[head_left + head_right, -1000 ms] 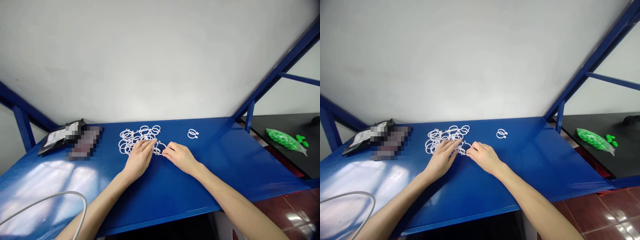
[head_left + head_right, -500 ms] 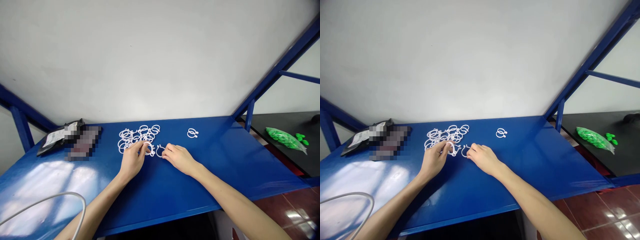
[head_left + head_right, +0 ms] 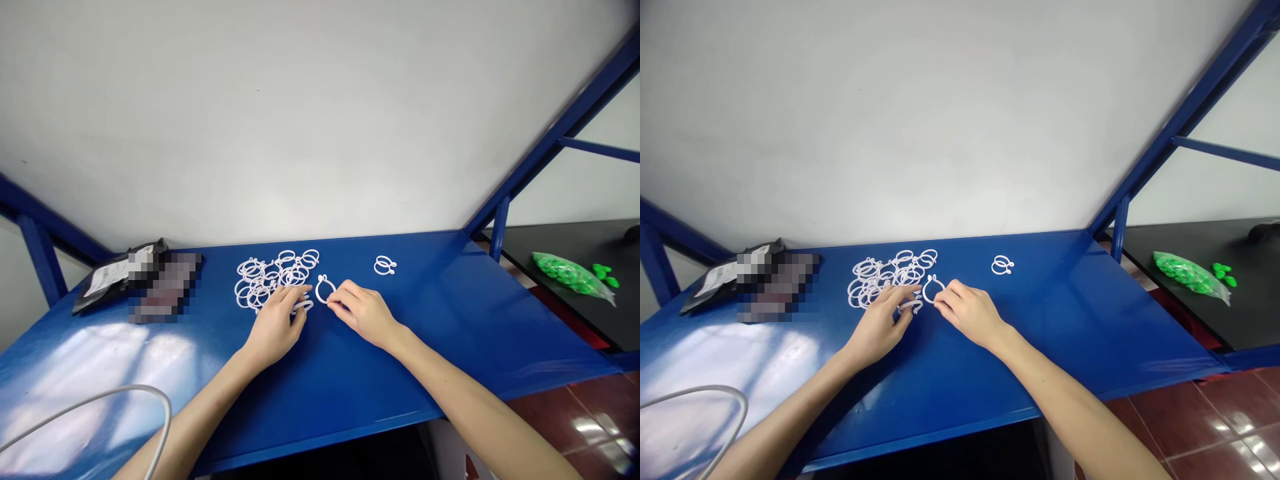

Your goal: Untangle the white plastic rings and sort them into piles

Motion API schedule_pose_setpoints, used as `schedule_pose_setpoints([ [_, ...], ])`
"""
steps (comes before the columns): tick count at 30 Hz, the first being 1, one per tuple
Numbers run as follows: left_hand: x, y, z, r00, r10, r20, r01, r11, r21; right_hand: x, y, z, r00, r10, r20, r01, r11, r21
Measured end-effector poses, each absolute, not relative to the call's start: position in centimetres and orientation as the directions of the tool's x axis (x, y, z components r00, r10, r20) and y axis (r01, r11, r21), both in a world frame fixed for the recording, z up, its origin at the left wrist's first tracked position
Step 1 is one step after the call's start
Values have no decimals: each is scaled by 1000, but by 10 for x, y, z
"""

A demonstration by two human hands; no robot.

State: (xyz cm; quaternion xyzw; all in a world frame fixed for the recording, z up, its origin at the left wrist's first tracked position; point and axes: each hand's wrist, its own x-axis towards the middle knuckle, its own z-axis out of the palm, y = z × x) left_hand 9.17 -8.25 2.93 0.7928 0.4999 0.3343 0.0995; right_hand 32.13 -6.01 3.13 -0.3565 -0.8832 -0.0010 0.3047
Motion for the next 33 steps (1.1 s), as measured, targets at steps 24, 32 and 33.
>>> schedule_pose_setpoints([
  [24,99,-87,36,529,571,628,689,-721,75,322,-61,34,-486,733,476,337,660,-672],
  [32,96,-89,39,568,525,633,667,-744,19,322,-62,36,-503,747,435,319,628,-709],
  [33,96,-89,39,573,525,630,667,-745,15,322,-62,35,-502,746,437,316,629,-710],
])
